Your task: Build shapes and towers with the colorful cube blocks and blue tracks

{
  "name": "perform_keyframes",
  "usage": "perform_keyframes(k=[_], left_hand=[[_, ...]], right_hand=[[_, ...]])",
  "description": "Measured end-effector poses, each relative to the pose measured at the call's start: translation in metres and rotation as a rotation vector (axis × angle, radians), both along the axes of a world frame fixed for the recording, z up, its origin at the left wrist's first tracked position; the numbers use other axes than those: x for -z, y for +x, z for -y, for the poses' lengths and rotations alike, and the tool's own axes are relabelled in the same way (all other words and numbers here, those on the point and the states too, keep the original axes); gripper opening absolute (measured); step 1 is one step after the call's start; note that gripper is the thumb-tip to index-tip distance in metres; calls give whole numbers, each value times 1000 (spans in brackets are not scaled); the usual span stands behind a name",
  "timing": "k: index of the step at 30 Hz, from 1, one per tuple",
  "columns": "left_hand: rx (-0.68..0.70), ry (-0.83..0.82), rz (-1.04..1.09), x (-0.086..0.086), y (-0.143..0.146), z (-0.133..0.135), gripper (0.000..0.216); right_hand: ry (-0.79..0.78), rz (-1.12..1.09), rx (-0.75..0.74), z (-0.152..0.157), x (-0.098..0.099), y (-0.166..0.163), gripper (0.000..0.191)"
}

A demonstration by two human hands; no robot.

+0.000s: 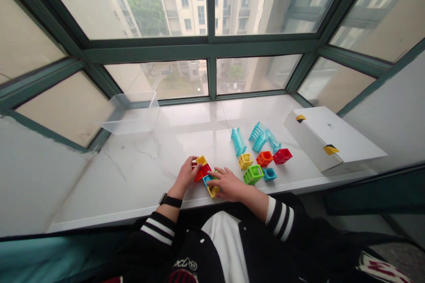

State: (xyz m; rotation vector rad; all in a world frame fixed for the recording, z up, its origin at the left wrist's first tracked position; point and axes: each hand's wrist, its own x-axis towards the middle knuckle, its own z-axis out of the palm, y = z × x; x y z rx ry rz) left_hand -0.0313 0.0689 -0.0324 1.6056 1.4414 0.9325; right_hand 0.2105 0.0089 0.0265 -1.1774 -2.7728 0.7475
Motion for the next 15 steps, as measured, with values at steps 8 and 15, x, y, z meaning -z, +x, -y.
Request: perform_keyframes(k=[8, 15], left_hand=[[-2, 164, -19, 10, -2, 8, 18], [-248, 209, 113, -1, -4, 12, 31]], right_hand=[[-17, -4, -14, 0, -4, 0, 61], [-26, -5, -13, -1, -1, -1, 63]])
